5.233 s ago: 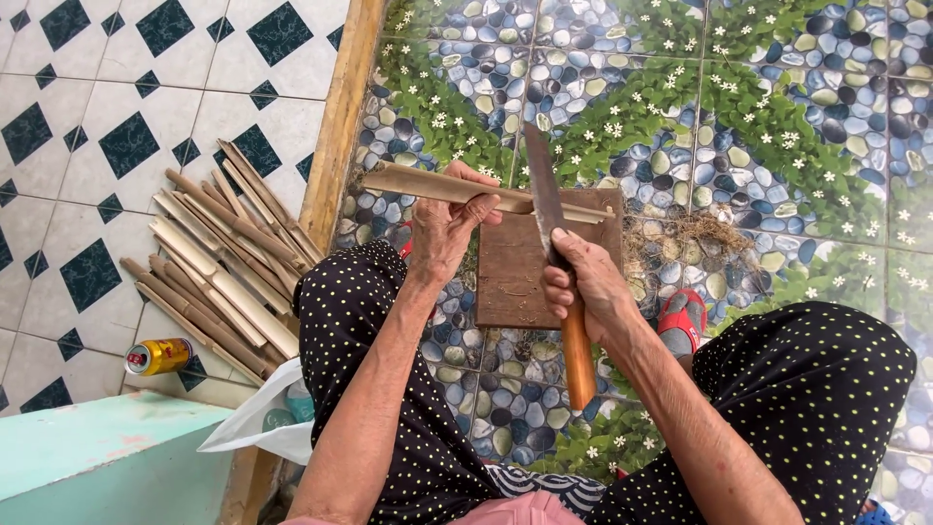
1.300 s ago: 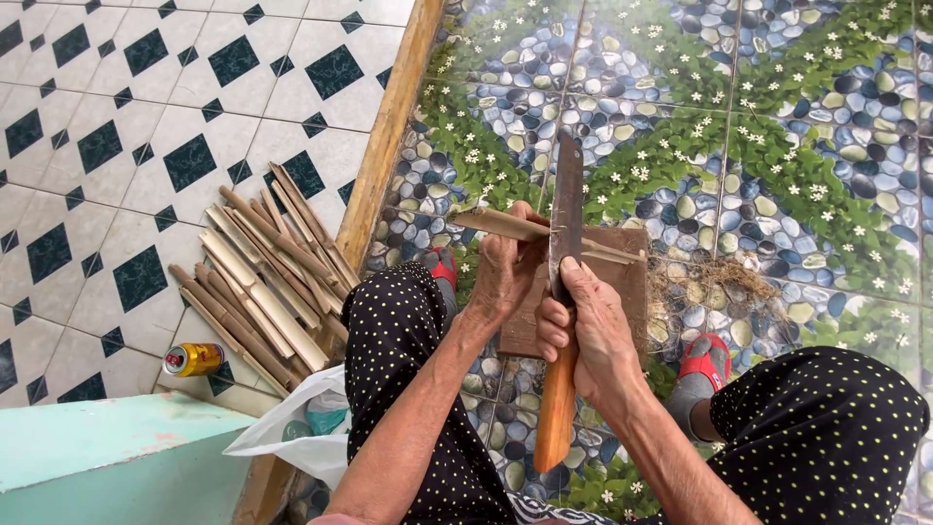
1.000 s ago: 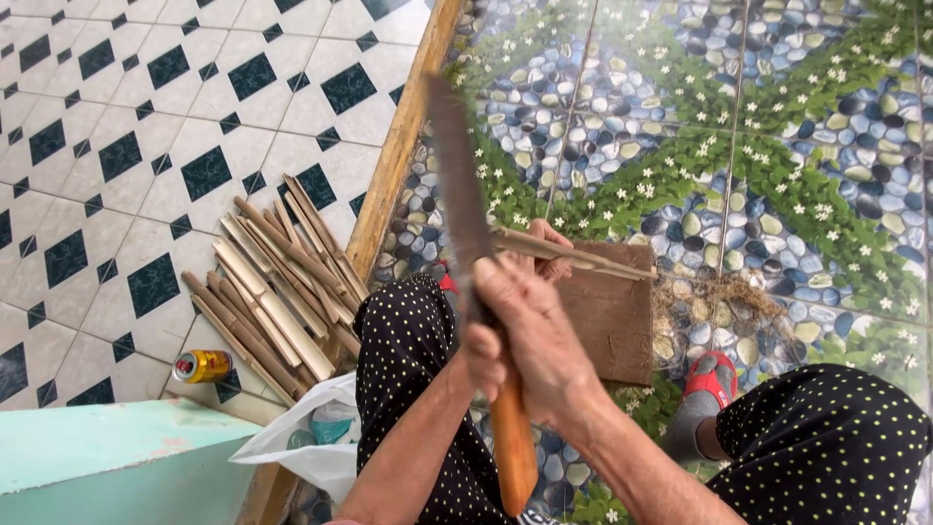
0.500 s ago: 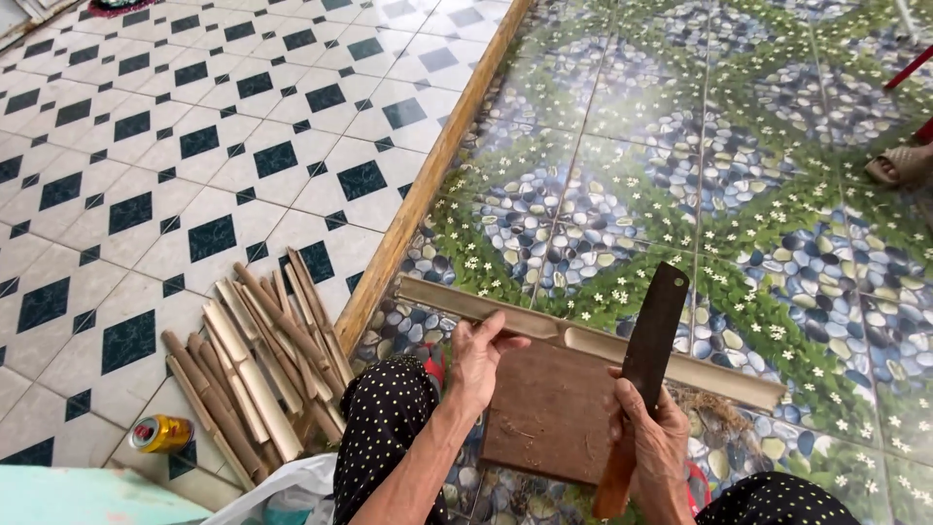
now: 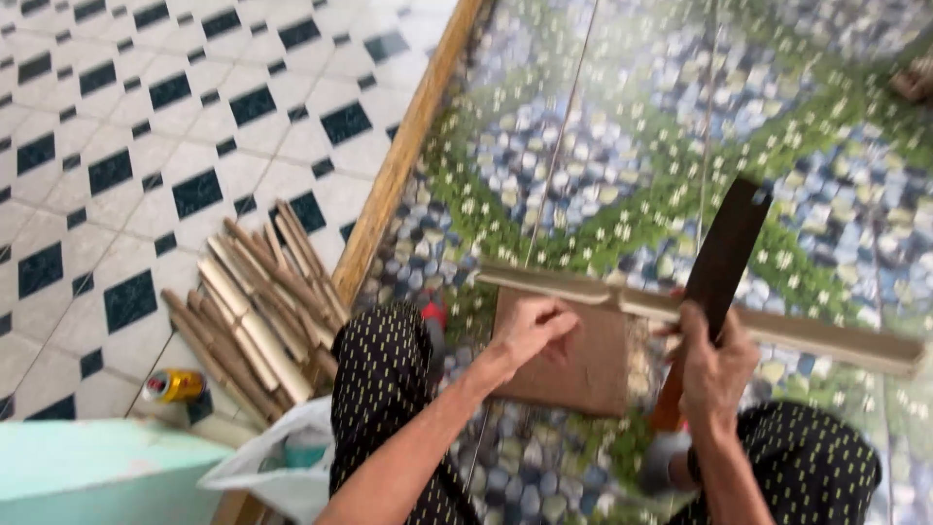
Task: The person uses a large knife to shave and smooth the surface of a bamboo stick while sitting on the floor.
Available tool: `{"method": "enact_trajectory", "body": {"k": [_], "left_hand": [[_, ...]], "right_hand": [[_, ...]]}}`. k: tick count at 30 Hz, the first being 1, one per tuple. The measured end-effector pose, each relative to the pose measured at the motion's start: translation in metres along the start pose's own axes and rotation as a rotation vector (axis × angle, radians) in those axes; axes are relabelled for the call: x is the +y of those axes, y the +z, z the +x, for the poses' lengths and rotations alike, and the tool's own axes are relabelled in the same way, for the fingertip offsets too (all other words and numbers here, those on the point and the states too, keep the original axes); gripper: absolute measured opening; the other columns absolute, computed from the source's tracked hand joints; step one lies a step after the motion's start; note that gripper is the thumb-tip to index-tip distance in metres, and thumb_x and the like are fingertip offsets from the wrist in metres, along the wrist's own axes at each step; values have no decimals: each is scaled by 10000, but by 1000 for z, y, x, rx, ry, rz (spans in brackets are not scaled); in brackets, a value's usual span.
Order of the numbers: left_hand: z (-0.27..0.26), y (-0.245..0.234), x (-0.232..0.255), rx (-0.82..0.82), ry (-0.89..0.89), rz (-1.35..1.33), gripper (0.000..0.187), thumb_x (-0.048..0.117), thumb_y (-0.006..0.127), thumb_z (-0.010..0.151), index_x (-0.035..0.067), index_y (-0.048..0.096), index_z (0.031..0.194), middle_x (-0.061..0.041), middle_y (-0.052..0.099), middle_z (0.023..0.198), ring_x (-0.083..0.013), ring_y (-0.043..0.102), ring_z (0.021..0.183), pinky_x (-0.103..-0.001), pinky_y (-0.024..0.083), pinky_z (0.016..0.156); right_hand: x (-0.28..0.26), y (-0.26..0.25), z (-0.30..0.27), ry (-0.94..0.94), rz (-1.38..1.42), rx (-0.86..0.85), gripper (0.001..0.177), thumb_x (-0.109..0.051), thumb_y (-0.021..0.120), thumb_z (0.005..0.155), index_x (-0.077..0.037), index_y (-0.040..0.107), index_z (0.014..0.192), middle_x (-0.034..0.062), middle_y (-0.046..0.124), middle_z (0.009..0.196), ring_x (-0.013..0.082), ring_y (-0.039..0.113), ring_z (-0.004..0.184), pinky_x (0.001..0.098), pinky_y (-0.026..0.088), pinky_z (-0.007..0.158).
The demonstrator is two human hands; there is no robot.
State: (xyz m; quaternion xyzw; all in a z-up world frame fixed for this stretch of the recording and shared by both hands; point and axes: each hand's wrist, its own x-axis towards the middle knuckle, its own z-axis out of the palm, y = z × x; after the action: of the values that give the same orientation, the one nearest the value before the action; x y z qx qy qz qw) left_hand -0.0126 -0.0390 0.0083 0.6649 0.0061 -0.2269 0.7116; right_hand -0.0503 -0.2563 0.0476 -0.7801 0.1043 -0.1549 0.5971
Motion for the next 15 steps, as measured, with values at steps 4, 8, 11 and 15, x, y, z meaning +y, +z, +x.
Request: {"method": "enact_trajectory", "body": {"k": [4, 8, 11, 15], "left_hand": [[26, 1, -45, 235, 564, 520, 69, 20, 674, 973, 65, 672, 1026, -83, 735, 922, -150, 679, 706, -237, 598, 602], [35, 13, -41, 236, 628, 674, 536, 188, 805, 880, 273, 596, 1366, 1, 666, 1172, -175, 652, 1048, -323, 592, 877], [39, 22, -40, 99, 601, 724, 501, 188, 829, 859, 278, 622, 1307, 17, 658, 1209, -247, 660, 1197, -409, 588, 1029], [10, 36, 25, 45, 690, 657, 127, 20, 732, 931, 7, 674, 1044, -194, 696, 1016, -363, 731, 937, -437, 668, 834]], "right_hand": [[14, -5, 3, -105, -37, 19, 226, -138, 628, 1093, 5, 696, 1254, 137, 727, 1220, 192, 686, 642, 245, 499, 425], [33, -5, 2, -321, -351, -33, 189, -273, 737, 1044, -133, 766, 1167, 76, 739, 852, 223, 693, 656, 329, 541, 568], [51, 1, -3, -391, -351, -75, 104, -278, 809, 987, -187, 812, 1037, 56, 726, 778, 294, 700, 732, 379, 549, 677], [17, 11, -9, -551, -271, -178, 96, -217, 778, 970, -150, 835, 1008, 97, 753, 1035, 321, 735, 902, 417, 590, 795]]}}
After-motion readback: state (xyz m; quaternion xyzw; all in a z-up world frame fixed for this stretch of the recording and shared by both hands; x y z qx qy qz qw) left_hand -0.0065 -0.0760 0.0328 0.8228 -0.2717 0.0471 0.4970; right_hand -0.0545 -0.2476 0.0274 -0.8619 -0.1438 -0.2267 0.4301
